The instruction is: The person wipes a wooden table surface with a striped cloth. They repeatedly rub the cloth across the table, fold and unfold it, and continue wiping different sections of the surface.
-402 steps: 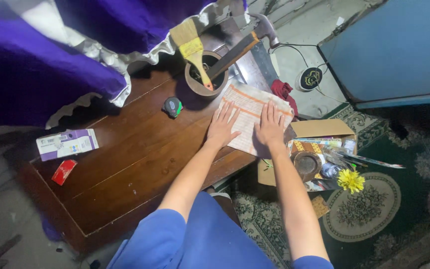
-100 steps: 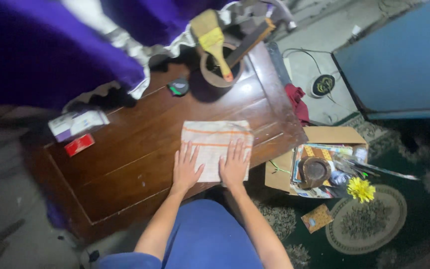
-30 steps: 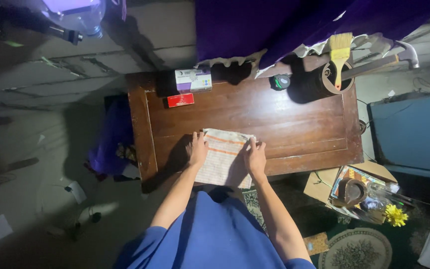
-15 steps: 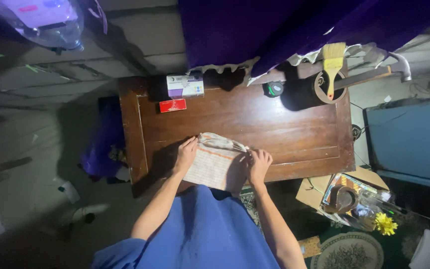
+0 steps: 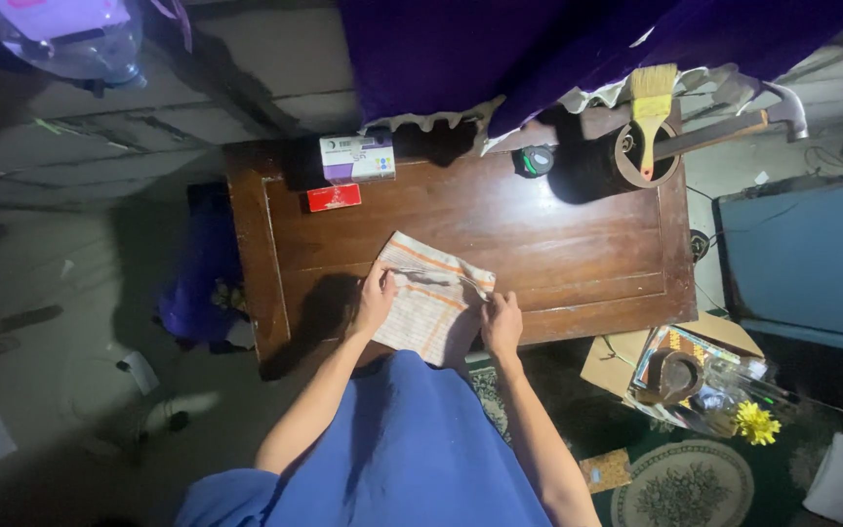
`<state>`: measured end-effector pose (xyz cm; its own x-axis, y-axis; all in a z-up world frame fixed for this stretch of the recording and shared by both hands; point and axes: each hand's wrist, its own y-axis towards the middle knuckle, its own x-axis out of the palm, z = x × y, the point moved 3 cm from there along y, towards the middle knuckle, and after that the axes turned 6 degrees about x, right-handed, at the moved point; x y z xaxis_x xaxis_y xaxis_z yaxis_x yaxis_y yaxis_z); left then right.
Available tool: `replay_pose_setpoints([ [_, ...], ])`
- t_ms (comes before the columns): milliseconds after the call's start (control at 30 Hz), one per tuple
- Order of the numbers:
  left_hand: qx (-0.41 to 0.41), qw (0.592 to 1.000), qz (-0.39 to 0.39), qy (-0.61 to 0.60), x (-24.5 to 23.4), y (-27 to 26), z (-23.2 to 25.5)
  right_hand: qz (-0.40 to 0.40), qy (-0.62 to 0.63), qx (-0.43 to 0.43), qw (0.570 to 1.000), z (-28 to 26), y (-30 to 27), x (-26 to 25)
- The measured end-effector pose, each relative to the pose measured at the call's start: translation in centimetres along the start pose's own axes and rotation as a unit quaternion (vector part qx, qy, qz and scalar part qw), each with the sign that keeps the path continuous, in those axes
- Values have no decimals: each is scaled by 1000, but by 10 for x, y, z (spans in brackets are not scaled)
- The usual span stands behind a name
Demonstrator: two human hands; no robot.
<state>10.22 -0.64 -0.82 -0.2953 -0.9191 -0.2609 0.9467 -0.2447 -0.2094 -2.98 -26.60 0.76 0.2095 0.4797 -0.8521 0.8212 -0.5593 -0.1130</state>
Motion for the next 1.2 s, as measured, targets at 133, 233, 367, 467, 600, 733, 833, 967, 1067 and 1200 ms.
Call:
replay_pose_setpoints([
  [133,160,985,38,-55,13,32,7,8,187,69,980,17,19,-13],
  [233,188,979,47,-57,18,74,53,22,287,48,957,-3,52,-61],
  [367,157,958,-64,-233,-11,82,138,75,400,20,913,-50,46,-152],
  [467,175,951,-123,-223,-40,63,159,104,385,-26,917,-77,10,-176],
  [600,117,971,-150,-147,-67,22,88,-8,303,42,952,-77,-69,-141],
  [733,-9,993,-108,35,-84,-13,-26,-261,358,40,896,-63,-110,-75],
  [833,17,968,-34,248,-94,-35,-62,-214,323,28,921,-52,-111,-33],
  [967,-83,943,-92,310,-57,-66,-56,-90,170,-85,978,-44,-36,18],
  [1067,-109,918,-143,353,-20,-86,-41,-112,46,-95,988,-41,7,51],
  [1200,-75,899,-140,409,-7,-82,-39,-127,-69,-51,988,-31,-7,63],
])
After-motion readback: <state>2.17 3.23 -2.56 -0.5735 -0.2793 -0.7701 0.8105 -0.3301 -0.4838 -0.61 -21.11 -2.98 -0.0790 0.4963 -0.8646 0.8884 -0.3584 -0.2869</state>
